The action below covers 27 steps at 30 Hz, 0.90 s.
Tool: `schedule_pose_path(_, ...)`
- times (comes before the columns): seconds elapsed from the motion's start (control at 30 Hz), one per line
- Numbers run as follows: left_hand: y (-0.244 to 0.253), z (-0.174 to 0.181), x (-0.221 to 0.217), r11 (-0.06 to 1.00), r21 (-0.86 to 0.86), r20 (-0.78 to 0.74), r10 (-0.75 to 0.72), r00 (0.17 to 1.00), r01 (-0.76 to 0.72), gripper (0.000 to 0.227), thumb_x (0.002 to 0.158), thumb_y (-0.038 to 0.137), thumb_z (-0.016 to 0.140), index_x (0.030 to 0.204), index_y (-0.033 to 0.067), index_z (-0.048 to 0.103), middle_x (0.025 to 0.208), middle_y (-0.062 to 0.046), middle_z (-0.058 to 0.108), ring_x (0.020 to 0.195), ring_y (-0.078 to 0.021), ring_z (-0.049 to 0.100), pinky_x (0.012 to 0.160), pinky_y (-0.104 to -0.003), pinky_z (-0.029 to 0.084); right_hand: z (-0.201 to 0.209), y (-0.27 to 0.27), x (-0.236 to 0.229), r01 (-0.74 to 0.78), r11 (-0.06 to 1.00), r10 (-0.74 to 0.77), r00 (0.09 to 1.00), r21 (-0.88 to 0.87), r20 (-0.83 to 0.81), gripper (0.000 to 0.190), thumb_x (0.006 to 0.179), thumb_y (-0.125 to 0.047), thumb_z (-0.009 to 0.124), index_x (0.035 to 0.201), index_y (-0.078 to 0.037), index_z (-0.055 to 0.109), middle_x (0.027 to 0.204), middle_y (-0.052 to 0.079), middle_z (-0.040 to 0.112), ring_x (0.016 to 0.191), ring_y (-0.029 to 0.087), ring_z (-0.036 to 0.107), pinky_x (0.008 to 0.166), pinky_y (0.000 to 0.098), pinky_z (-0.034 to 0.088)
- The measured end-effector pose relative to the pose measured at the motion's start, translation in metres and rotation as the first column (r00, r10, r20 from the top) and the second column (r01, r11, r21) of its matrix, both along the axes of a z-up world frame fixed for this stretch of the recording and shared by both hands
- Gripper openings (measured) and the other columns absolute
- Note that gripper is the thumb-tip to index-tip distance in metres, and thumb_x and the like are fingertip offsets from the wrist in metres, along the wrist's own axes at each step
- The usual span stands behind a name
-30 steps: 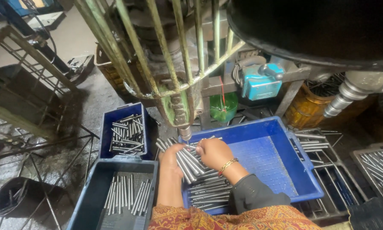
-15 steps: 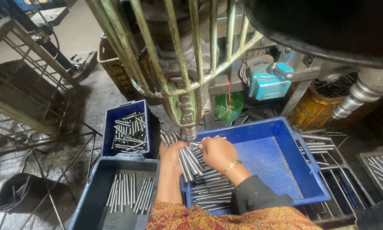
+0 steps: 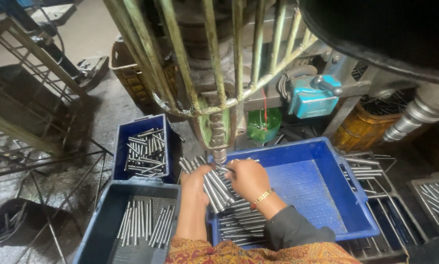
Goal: The person repeatedly picks up metal rods from a blue bin, aligns them, and places them into a machine. The rods are then returned to the bin, and the process continues.
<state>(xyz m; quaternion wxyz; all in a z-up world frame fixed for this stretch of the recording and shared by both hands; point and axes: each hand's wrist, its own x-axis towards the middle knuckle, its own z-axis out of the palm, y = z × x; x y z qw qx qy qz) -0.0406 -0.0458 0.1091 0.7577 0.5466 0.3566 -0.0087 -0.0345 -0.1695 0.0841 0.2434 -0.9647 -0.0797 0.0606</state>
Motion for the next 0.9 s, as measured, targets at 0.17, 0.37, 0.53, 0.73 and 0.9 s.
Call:
schedule_pose_path(0.17, 0.01, -0.002, -0.004, 1.0, -0.013, 0.032, 0.018, 0.999, -0.018, 0.088, 0.063, -0.002, 0.085, 0.144, -0.0025, 0.051, 0.127, -0.027, 0.064, 0.127, -0.0432, 0.058, 0.099, -0.057, 0.051, -0.007, 0.003, -0.003, 0.026, 0.999, -0.028, 0.998, 0.043, 0.05, 0.023, 0.093, -0.02, 0.067, 0.11, -0.008, 0.076, 0.092, 0.017, 0.078, 0.096, 0.038, 0.074, 0.084, 0.0476, 0.061)
schedule_pose_path(0.37, 0.014, 0.007, 0.003, 1.0, 0.022, 0.154, -0.009, 0.988, 0.005, 0.082, 0.07, -0.003, 0.083, 0.145, -0.0023, 0.051, 0.131, -0.025, 0.063, 0.133, -0.04, 0.055, 0.107, -0.056, 0.046, 0.026, 0.007, -0.015, 0.131, 0.988, -0.136, 0.989, 0.082, 0.054, 0.025, 0.094, -0.023, 0.067, 0.112, -0.009, 0.075, 0.09, 0.014, 0.078, 0.093, 0.034, 0.076, 0.081, 0.0432, 0.062)
schedule_pose_path(0.53, 0.012, 0.011, -0.001, 0.997, 0.082, 0.051, -0.01, 0.999, 0.006, 0.076, 0.071, -0.004, 0.083, 0.141, 0.0002, 0.055, 0.127, -0.022, 0.067, 0.127, -0.0394, 0.06, 0.105, -0.054, 0.05, -0.032, 0.012, 0.011, 0.045, 0.998, -0.042, 0.998, 0.052, -0.052, 0.029, 0.09, -0.013, 0.066, 0.117, -0.007, 0.074, 0.091, 0.017, 0.078, 0.096, 0.038, 0.075, 0.083, 0.0476, 0.062)
schedule_pose_path(0.73, 0.016, -0.01, 0.001, 0.994, 0.104, 0.083, 0.02, 0.996, -0.029, 0.075, 0.072, 0.001, 0.085, 0.142, 0.0001, 0.056, 0.13, -0.021, 0.066, 0.132, -0.0392, 0.056, 0.107, -0.056, 0.047, 0.009, 0.013, -0.008, 0.089, 0.991, -0.09, 0.996, 0.101, 0.011, 0.06, 0.087, -0.01, 0.073, 0.143, -0.001, 0.054, 0.098, 0.023, 0.077, 0.102, 0.041, 0.073, 0.087, 0.0541, 0.059)
schedule_pose_path(0.9, 0.015, -0.007, -0.001, 0.989, 0.147, 0.081, 0.024, 0.996, -0.036, 0.078, 0.07, 0.0, 0.086, 0.142, -0.0015, 0.055, 0.13, -0.021, 0.065, 0.132, -0.0368, 0.056, 0.108, -0.054, 0.047, 0.023, 0.012, -0.015, 0.085, 0.986, -0.087, 0.996, 0.144, 0.004, 0.068, 0.088, -0.007, 0.07, 0.15, 0.0, 0.043, 0.099, 0.025, 0.077, 0.103, 0.044, 0.072, 0.089, 0.056, 0.058)
